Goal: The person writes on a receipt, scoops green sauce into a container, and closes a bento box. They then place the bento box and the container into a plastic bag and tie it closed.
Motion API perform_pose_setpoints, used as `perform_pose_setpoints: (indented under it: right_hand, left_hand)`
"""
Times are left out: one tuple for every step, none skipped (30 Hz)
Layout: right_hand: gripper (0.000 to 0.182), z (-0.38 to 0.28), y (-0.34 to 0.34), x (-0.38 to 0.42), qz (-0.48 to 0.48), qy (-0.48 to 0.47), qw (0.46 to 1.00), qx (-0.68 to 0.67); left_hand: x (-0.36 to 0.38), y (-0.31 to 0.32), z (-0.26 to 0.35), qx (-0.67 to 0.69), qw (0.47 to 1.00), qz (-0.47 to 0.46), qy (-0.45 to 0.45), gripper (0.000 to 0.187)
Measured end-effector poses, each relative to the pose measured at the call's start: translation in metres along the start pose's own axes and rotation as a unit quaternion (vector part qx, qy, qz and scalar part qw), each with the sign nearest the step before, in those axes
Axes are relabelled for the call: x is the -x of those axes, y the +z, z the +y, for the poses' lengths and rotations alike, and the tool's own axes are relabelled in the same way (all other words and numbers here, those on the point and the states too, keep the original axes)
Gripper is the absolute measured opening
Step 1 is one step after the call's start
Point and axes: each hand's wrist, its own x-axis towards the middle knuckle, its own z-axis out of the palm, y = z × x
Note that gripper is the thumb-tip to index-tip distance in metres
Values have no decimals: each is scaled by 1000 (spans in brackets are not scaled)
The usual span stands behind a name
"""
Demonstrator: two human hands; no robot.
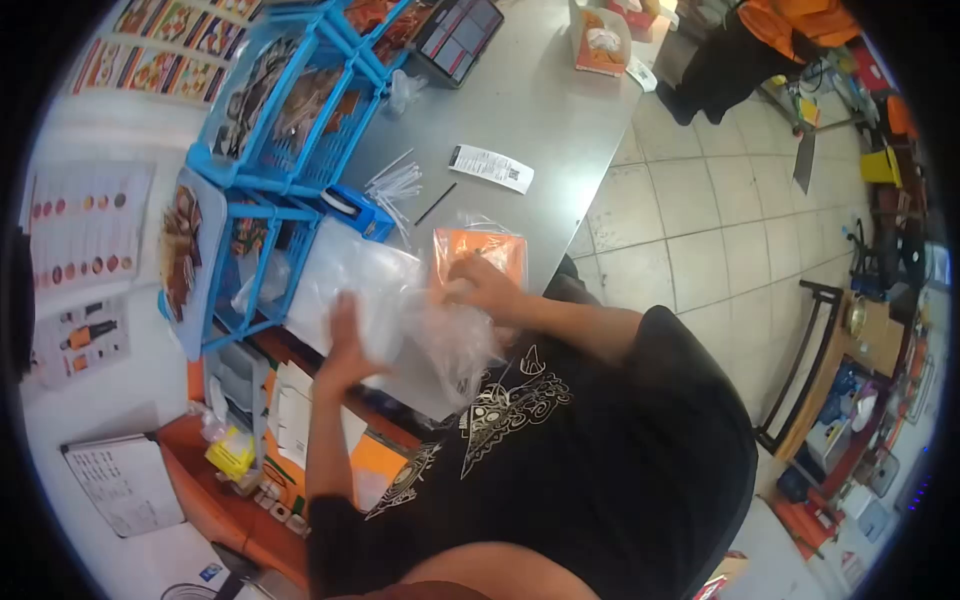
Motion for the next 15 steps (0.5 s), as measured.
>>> perform_pose_setpoints:
  right_hand:
    - [38, -9, -3, -12, 50, -57, 997, 35]
    - [38, -19, 3, -21, 41, -51, 997, 46]
    - [36, -22, 5, -30, 26, -87, 995, -29]
    - [34, -24, 4, -36, 10, -121, 987, -103]
    - [34, -30, 1, -38, 5, -114, 989, -91]
    - [30, -39, 2, -39, -39, -62, 992, -103]
    - [26, -49, 6, -40, -80, -11, 990, -117]
    - [21, -48, 28, -26, -126, 59, 990, -7]
    - [21, -54, 34, -30, -125, 61, 990, 0]
    - [28, -62, 37, -37, -164, 83, 981, -65]
    - [37, -70, 40, -44, -202, 105, 965, -130]
    - [45, -78, 42, -53, -238, 126, 943, -197]
    - [53, -86, 40, -62, -272, 146, 914, -263]
    - [62, -92, 36, -70, -305, 164, 879, -328]
    - [62, -100, 22, -82, -306, 164, 880, -326]
  left_hand:
    - [-26, 40, -12, 87, 989, 43, 115, 122]
    - [-55, 73, -5, 175, 963, 45, 200, 116]
    - [-73, 92, 9, 205, 952, 19, 228, 110]
    - [-85, 107, 19, 232, 938, -9, 257, 104]
    - [-89, 116, 28, 243, 929, -33, 277, 98]
    - [-92, 122, 33, 245, 922, -48, 296, 92]
    - [-94, 127, 38, 238, 916, -58, 318, 86]
    - [-97, 130, 41, 226, 911, -70, 338, 80]
    - [-98, 133, 44, 211, 907, -80, 355, 74]
    - [-100, 138, 47, 188, 905, -90, 372, 68]
    - [-102, 142, 51, 160, 903, -101, 386, 62]
    - [-104, 145, 53, 123, 900, -107, 403, 57]
    - [-105, 146, 56, 104, 895, -93, 424, 51]
    - [-104, 146, 57, 94, 888, -60, 446, 46]
    - [-102, 148, 62, 207, 839, 79, 496, 38]
